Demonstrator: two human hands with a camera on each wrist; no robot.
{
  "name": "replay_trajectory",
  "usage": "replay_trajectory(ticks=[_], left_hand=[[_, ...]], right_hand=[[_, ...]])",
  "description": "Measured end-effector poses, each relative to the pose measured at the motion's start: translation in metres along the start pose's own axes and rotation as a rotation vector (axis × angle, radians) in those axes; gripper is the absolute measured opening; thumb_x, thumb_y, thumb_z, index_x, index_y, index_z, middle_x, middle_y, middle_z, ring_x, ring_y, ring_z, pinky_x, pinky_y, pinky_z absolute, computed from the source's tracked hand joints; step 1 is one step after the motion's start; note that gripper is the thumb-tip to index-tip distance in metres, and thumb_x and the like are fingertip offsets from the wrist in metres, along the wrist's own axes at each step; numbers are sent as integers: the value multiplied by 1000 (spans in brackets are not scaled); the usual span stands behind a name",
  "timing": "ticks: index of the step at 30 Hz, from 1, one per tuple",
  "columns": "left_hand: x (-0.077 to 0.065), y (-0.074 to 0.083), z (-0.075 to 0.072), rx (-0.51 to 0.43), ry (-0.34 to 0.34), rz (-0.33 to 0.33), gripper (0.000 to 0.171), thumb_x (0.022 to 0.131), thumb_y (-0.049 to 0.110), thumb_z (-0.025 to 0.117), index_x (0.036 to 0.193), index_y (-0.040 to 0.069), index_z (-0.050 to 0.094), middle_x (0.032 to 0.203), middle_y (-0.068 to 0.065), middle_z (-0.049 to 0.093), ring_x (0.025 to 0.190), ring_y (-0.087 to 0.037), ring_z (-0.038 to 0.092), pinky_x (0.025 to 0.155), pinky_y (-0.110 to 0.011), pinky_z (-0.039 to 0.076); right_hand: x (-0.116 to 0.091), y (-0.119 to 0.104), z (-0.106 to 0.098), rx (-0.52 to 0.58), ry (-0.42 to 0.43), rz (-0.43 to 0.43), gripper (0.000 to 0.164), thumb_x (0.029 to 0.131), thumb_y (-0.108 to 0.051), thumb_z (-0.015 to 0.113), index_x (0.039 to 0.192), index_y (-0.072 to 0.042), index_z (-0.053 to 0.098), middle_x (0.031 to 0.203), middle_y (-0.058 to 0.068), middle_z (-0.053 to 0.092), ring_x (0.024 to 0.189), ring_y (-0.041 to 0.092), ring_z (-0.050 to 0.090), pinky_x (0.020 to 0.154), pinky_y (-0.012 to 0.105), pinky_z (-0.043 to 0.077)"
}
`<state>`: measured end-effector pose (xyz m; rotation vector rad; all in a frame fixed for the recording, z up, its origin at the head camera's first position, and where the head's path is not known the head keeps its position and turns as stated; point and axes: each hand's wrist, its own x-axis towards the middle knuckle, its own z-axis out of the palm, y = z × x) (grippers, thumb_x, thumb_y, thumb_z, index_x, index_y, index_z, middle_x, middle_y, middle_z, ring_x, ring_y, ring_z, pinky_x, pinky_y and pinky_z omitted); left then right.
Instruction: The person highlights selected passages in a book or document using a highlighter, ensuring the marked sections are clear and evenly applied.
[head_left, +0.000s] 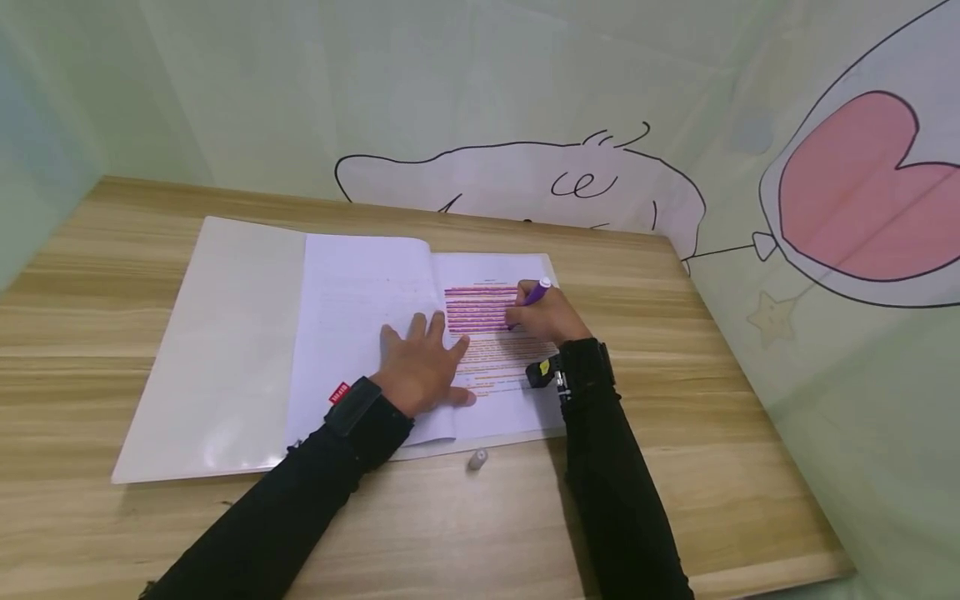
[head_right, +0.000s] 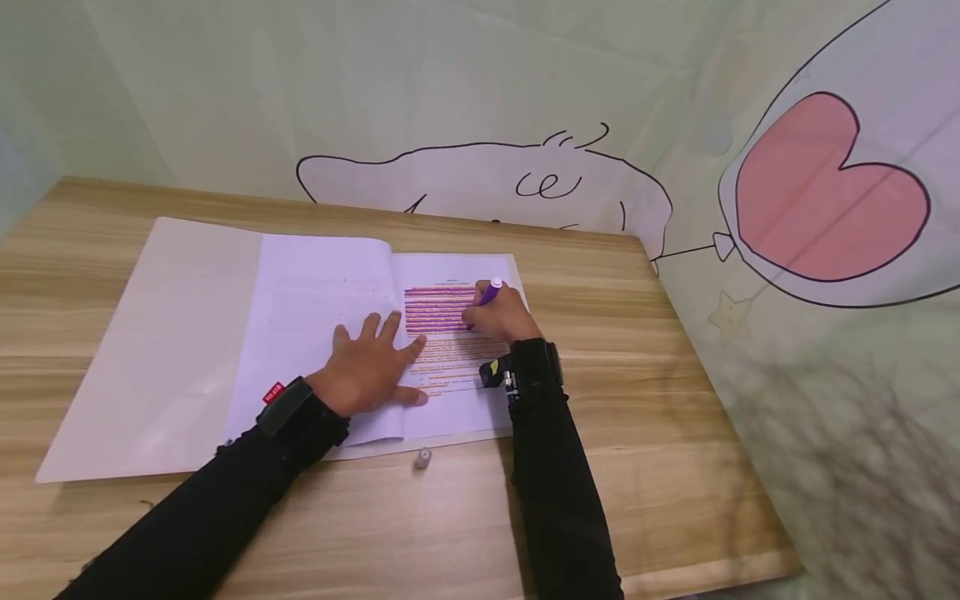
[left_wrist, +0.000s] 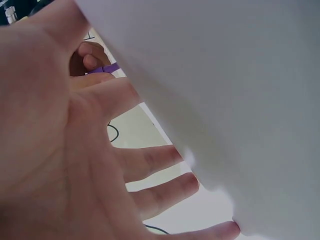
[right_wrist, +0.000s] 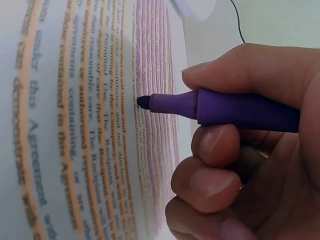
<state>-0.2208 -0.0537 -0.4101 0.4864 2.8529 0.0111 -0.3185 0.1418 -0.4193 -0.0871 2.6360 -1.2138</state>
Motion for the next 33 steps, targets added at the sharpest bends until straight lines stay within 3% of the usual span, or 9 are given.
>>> replay_trajectory(ticks=[33], left_hand=[[-1,0,-1,-9,7,-4,89,81,63,70,153,22,38,158,-25,28,135,-44,32,105,-72,34]], right_hand=[[2,13,-17,35,-9,29,33,81,-7,74,65,-14,46,62,-1,44,57,14,37,52,28,27]])
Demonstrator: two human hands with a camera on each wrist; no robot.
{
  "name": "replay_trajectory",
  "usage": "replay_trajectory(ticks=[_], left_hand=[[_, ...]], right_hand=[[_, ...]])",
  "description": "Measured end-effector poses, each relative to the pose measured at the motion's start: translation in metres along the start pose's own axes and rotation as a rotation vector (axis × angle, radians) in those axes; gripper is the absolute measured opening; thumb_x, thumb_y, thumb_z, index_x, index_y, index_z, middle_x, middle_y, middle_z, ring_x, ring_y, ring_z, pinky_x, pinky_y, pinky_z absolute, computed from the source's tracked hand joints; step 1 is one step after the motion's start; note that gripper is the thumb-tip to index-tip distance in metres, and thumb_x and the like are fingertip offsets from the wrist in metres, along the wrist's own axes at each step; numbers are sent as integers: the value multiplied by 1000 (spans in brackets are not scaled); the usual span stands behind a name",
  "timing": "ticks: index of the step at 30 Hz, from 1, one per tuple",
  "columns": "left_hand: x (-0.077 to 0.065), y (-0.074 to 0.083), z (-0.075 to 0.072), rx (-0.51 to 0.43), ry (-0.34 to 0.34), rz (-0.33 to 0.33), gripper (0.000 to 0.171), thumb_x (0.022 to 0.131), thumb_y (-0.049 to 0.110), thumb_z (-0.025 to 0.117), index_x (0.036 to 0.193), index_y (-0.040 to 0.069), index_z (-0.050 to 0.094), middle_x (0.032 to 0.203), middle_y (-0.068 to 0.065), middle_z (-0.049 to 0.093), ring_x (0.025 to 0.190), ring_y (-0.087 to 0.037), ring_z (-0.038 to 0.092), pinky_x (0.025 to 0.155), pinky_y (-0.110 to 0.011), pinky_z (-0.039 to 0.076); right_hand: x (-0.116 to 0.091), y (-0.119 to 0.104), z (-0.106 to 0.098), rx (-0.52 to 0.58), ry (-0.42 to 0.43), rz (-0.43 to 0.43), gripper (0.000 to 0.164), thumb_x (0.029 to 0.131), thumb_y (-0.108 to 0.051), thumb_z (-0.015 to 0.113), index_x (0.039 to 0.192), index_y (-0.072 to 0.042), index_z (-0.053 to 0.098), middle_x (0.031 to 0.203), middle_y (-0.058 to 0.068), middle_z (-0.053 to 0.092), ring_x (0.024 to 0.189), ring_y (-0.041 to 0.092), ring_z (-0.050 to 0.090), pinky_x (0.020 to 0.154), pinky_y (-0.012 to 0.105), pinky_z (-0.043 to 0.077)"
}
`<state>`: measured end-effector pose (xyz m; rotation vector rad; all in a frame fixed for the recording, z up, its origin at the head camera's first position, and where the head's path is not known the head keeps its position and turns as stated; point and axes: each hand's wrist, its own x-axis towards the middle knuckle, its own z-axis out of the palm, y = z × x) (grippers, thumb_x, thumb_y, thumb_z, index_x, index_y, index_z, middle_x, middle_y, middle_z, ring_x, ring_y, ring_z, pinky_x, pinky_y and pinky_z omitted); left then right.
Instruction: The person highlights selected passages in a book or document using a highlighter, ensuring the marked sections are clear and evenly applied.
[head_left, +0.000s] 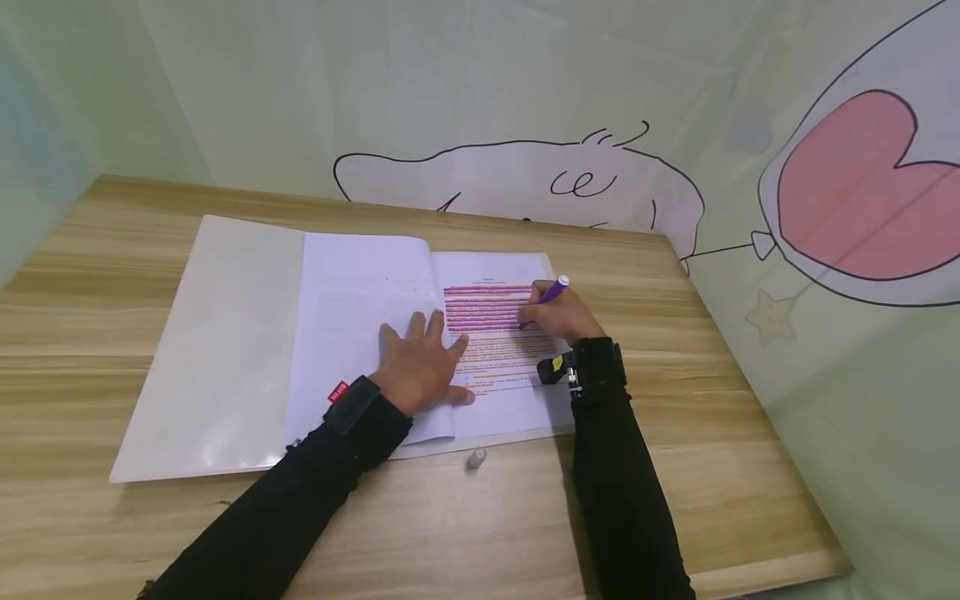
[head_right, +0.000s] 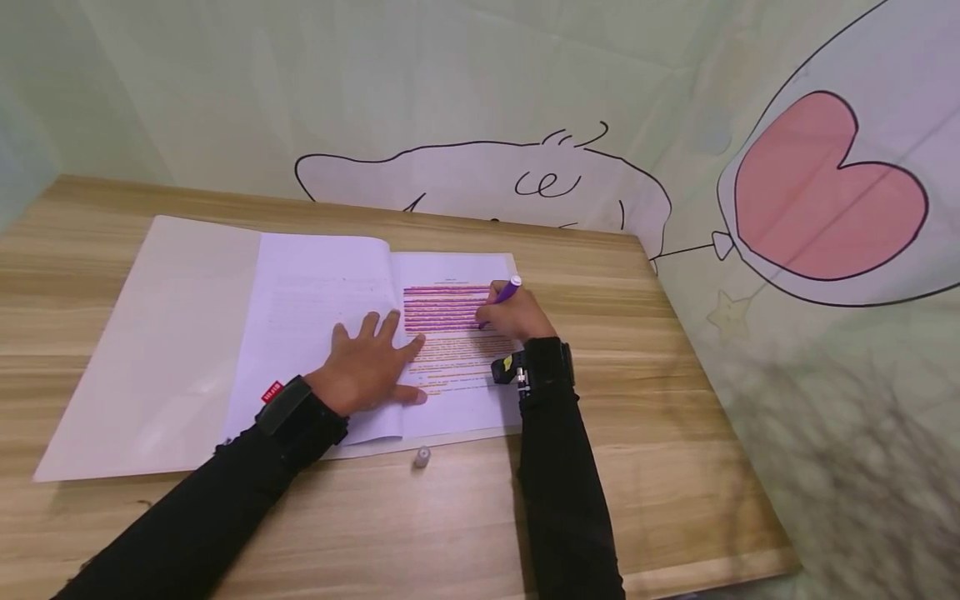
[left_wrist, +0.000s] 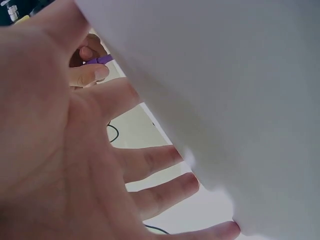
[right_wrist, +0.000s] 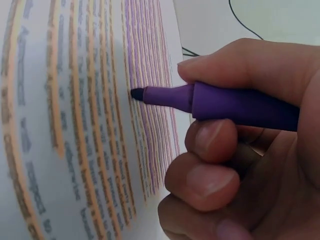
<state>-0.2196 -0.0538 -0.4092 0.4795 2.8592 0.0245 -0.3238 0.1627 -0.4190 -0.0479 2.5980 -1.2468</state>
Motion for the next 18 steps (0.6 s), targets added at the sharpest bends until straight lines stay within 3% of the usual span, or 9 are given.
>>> replay_trajectory(ticks=[18], left_hand=[[4,4,-2,-97,40,3,81,76,52,82,142,15,55,143,-27,43,124,-43,41,96,-75,40]], right_hand=[[-1,3,-6,14,2,15,33,81,-8,74,65,-14,45,63,-1,47,60,16,40,56,30,27]])
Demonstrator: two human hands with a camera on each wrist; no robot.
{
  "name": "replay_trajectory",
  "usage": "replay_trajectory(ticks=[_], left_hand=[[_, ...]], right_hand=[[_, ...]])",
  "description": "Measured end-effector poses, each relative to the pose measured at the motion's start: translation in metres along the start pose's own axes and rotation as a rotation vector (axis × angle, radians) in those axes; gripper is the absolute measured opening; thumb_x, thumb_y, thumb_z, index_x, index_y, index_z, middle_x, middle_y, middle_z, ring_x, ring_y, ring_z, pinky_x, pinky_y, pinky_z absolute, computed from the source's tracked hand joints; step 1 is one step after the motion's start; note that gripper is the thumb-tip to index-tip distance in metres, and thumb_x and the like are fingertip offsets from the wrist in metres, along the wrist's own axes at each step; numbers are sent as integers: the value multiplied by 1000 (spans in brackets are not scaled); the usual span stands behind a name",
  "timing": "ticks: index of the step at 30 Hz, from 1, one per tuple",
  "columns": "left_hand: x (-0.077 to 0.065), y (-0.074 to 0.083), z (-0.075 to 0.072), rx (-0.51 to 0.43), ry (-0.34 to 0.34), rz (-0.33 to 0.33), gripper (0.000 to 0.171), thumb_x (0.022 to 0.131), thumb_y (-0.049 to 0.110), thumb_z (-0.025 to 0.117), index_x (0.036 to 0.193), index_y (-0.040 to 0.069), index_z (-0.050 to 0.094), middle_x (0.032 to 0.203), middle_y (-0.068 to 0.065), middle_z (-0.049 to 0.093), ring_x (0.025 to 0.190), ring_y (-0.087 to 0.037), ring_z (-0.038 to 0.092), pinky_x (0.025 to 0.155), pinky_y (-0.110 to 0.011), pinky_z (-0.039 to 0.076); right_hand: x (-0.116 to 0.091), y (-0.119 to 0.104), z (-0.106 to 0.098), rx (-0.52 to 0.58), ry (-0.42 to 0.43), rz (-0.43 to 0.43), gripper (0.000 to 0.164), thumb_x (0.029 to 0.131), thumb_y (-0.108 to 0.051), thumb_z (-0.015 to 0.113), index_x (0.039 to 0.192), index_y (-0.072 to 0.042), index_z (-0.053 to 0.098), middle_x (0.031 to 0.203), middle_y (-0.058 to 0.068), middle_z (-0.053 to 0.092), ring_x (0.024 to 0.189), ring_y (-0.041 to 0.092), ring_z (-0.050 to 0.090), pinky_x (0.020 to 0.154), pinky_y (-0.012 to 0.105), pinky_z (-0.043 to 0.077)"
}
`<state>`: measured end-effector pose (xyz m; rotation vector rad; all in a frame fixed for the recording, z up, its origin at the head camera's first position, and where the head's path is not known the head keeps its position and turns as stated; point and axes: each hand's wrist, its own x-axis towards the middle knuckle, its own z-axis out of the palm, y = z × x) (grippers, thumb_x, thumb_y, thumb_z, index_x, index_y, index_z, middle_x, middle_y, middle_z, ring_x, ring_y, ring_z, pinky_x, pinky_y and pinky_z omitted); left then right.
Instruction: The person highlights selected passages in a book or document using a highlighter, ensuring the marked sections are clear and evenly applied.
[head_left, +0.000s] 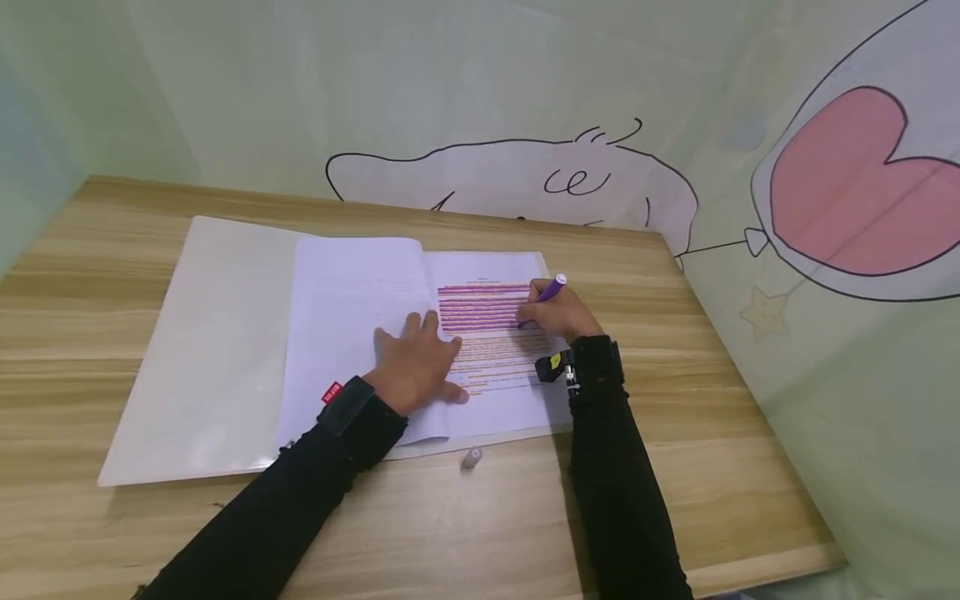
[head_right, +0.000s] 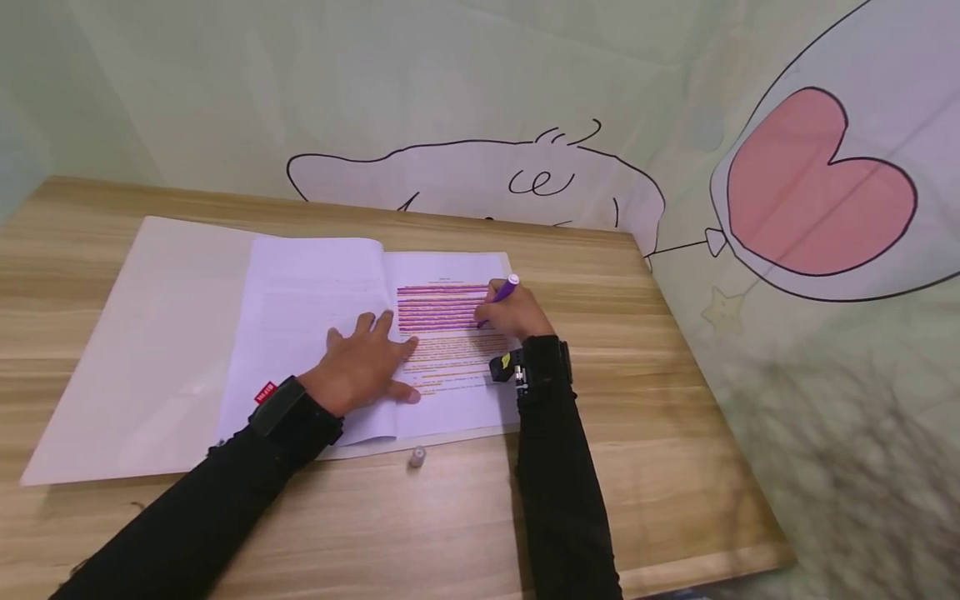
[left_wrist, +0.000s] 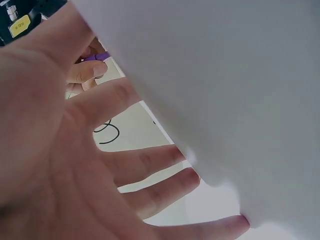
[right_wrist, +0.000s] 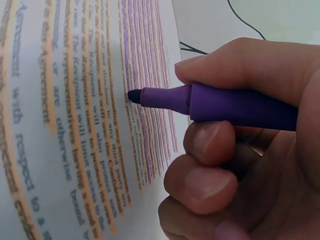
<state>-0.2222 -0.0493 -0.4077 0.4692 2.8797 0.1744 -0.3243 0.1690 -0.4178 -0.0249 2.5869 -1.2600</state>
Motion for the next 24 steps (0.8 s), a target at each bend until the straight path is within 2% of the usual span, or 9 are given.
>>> replay_trajectory(ticks=[16,24], left_hand=[[1,-2,3,15,-7,0,83,75,54,81,144,16,54,145,-28,41,124,-42,41,96,-74,41],[0,-3,2,24,11,8,82,75,53,81,143,16,55,143,-27,43,123,-42,42,95,-73,43]], right_hand=[[1,6,-4,-14,11,20,35,82,-6,74,65,-13,45,61,-2,44,57,15,38,50,27,24],[1,6,-7,-28,13,-1,34,83,-6,75,66,-12,46,62,-2,42,53,13,35,46,25,22]])
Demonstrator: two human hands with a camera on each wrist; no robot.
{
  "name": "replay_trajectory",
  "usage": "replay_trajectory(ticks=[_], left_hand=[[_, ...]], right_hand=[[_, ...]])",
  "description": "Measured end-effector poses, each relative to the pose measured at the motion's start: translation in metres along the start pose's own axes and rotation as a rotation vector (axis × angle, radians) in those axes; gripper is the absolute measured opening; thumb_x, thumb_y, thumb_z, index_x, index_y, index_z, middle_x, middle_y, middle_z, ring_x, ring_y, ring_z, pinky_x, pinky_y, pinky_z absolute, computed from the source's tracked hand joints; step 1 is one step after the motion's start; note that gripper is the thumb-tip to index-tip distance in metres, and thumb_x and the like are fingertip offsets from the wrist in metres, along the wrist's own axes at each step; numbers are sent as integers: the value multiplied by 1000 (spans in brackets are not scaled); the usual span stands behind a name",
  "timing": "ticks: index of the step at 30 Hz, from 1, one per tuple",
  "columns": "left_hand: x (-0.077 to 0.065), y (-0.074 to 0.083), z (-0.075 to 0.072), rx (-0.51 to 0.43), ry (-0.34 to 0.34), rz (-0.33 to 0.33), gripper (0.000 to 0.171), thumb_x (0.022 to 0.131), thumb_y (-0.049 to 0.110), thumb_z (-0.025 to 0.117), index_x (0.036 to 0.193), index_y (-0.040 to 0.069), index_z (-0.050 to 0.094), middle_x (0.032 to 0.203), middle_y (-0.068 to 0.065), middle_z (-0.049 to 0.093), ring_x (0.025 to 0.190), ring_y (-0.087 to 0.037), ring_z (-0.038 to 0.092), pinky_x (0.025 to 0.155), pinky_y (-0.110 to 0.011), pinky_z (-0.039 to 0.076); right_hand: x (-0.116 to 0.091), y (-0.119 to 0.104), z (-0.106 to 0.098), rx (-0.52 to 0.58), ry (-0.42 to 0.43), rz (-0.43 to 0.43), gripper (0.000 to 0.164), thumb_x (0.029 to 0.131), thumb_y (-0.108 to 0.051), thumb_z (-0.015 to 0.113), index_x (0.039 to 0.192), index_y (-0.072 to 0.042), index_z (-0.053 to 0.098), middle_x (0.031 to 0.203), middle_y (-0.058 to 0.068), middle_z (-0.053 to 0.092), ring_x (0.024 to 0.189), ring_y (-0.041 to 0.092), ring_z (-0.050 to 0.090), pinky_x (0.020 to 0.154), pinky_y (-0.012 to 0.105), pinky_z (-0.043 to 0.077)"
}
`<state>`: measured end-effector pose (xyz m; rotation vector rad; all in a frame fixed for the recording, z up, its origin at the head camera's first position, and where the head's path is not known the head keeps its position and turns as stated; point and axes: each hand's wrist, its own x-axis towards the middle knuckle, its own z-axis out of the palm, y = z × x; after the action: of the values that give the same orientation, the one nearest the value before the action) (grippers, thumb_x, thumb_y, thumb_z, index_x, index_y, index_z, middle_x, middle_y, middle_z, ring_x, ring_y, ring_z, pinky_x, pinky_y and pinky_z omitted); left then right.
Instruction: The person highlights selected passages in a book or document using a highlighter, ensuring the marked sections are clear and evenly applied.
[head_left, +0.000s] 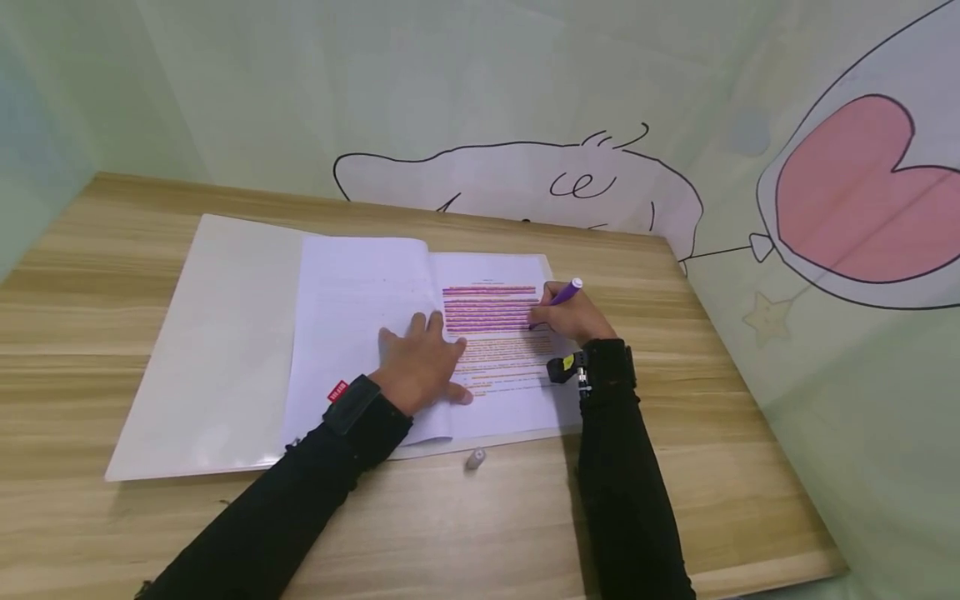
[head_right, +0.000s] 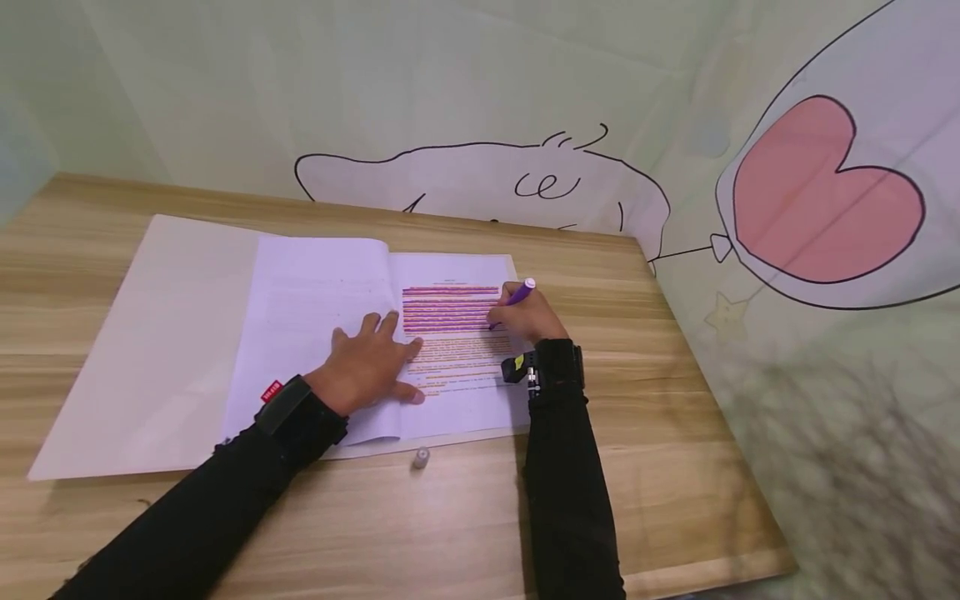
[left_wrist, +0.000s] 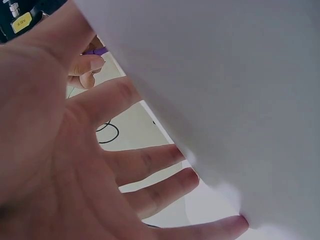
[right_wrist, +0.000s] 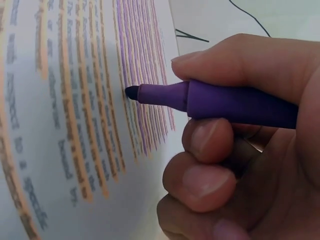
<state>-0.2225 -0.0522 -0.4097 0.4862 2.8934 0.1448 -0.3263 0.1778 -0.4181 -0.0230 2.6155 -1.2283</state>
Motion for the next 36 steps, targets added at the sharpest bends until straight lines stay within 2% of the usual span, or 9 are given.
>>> replay_trajectory(ticks=[24,36], left_hand=[[-1,0,-1,-24,2,-2,82,76,51,82,144,16,54,143,-27,42,124,-42,41,96,-73,42],[0,2,0,-28,-10,-10,82,76,51,82,144,16,53,145,-26,42,124,-42,40,97,-73,41]], right_hand=[[-3,4,-10,17,22,91,33,85,-4,73,68,-11,46,67,1,41,62,18,38,54,29,25],[-3,5,-13,15,14,106,31,86,-3,72,69,-10,46,72,3,43,67,19,39,57,30,26]])
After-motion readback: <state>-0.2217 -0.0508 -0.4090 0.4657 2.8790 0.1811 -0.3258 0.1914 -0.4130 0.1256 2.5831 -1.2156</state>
